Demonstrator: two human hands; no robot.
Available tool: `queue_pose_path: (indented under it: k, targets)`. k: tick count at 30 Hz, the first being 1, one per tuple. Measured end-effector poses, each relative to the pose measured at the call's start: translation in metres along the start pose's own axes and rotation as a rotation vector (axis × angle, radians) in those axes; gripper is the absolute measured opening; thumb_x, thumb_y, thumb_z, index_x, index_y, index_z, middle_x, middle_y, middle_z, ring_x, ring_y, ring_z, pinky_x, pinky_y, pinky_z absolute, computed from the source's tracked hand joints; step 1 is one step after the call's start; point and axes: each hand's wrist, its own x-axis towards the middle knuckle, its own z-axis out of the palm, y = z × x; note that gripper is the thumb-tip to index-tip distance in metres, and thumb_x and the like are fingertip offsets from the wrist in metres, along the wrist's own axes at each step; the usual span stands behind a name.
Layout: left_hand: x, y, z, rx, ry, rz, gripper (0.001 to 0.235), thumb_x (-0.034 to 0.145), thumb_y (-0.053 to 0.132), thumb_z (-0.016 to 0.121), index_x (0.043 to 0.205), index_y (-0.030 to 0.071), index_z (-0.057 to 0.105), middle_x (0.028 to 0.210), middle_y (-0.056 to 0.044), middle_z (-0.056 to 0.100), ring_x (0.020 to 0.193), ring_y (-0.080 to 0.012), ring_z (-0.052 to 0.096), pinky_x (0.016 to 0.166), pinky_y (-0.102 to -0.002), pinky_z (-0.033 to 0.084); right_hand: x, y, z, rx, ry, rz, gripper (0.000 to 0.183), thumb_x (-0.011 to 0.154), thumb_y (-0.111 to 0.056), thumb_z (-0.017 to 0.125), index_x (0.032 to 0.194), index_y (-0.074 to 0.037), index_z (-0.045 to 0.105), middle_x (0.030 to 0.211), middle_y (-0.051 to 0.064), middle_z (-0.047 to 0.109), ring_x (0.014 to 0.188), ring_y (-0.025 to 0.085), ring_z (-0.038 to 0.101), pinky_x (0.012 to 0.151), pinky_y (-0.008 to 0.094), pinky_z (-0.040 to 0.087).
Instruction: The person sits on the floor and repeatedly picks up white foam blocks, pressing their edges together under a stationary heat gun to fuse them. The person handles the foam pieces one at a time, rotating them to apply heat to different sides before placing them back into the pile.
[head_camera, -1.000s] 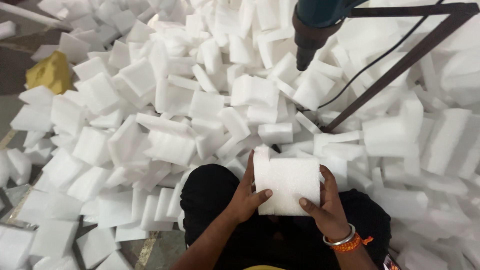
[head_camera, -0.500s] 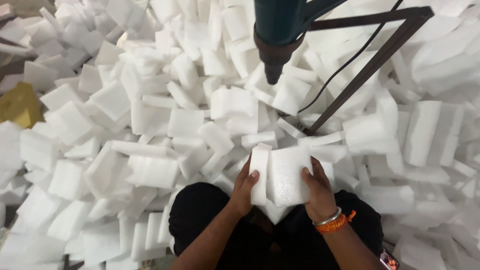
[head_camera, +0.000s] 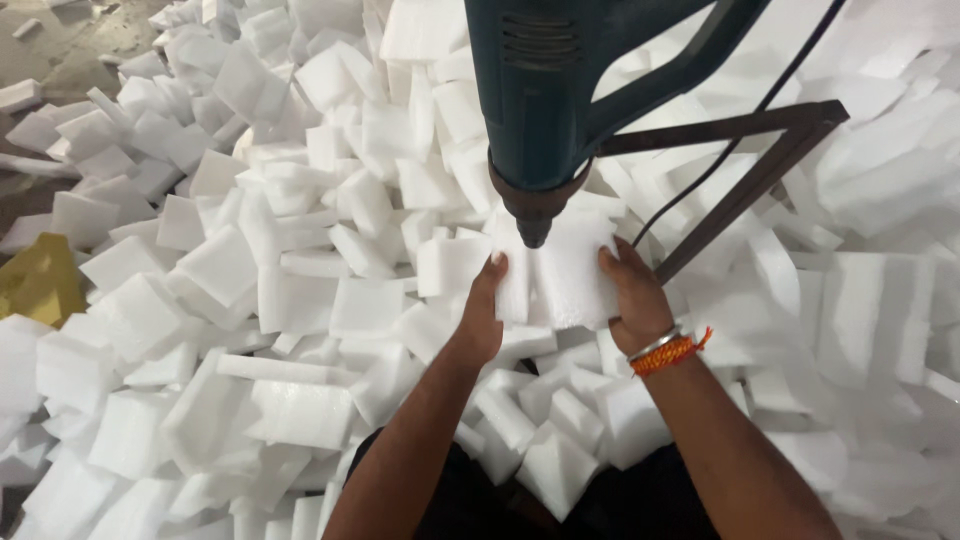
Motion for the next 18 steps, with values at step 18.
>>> queue_pose_path:
  k: [18]
  targets:
    - [-0.051,-0.001,0.023,0.442,0.037,0.108,0.070,0.110,0.049,0.027,0.165,0.007,0.018,0.166,-0.012,0.030,0.152,-0.0268,0.033,0.123,-0.039,0.029,-0.046,0.017,0.018,-0.538,0.051,-0.387,0.056,0.100,-0.022,0.061,0.150,0.000,0.047,0.139,0.013,0.062,0.120,0.019,0.059,0.102,0.033,0.048]
